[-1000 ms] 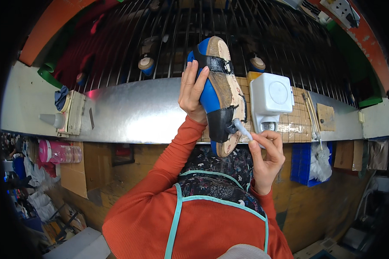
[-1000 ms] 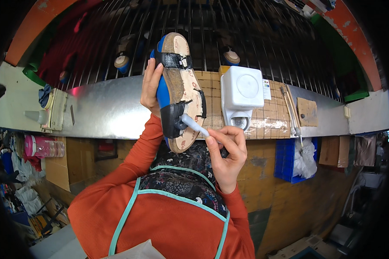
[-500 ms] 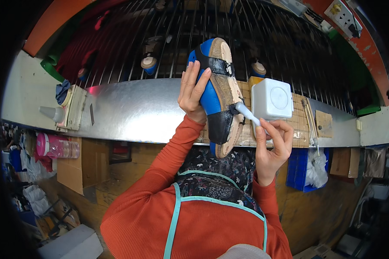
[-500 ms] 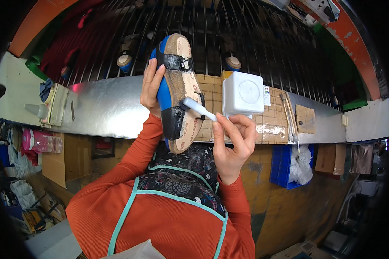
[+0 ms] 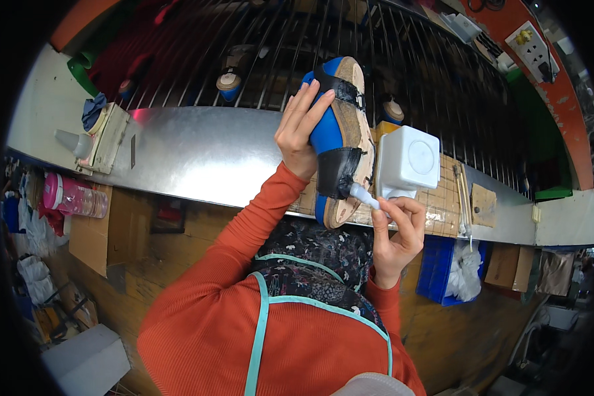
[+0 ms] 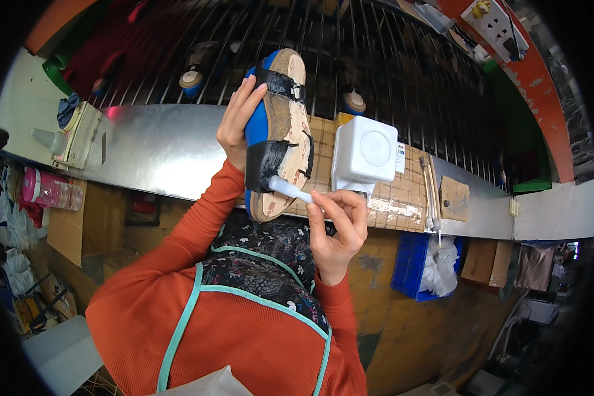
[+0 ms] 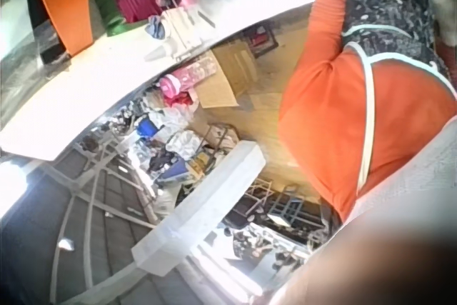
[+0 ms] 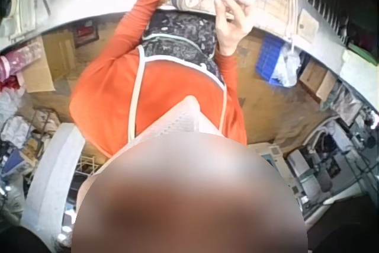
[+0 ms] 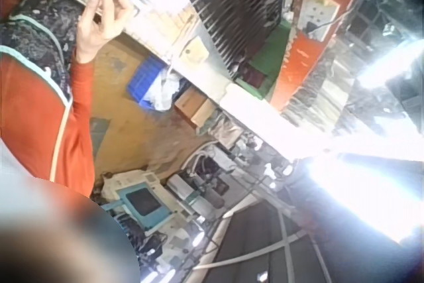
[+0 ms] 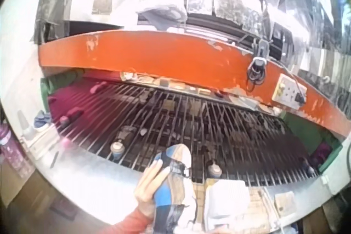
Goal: The person paints the sole of a blue and black sandal with a brush, repeatedly dipping the brush into a white container to apply black paint. The person rotates the sandal to cover different areas of the sole and places it on a metal rack between applications.
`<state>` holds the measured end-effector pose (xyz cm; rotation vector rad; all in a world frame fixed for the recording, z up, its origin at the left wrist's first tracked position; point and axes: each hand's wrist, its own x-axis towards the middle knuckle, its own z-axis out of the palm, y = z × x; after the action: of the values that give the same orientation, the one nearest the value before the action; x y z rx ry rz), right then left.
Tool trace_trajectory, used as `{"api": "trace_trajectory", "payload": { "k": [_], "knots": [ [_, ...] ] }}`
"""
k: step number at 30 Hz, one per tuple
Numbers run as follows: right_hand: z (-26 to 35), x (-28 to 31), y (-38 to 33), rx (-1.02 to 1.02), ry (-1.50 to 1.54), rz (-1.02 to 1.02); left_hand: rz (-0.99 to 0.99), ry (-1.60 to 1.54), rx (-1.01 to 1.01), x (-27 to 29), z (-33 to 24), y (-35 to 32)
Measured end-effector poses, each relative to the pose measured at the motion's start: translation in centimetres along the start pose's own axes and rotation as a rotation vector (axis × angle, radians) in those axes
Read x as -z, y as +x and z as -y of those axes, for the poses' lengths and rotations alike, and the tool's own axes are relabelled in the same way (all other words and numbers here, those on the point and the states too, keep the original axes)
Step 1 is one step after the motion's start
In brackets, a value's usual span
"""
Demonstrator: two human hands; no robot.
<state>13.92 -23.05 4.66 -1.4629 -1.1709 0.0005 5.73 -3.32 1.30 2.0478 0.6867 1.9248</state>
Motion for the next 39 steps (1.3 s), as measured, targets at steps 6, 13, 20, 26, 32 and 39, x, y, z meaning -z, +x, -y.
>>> {"api": "trace_trajectory", "payload": {
  "k": [6,13,20,26,32,39],
  "knots": [
    [-0.3,0.3,-0.2,0.064,0.001,-0.020,0.031,0.003,0.030,-0.3,-0.3,0.4],
    [-1.0,0.2,1.9,-0.148,0.076,-0.170,0.083,-0.001,0.059,-0.6,-1.5,0.8],
    [0.6,1.1,-0.3,-0.302,0.199,-0.013,0.151,0.080,0.125,0.0,-0.5,0.0],
    [1.4,1.2,-2.3,-0.356,0.149,-0.064,0.187,0.172,0.106,0.3,0.5,-0.8],
    [1.3,0.4,-2.2,-0.297,0.058,-0.110,0.182,0.185,0.090,0.4,0.6,-1.1],
    [1.0,-0.3,-1.3,-0.214,-0.047,-0.129,0.183,0.225,0.077,0.8,0.7,-1.0]
  ]
}}
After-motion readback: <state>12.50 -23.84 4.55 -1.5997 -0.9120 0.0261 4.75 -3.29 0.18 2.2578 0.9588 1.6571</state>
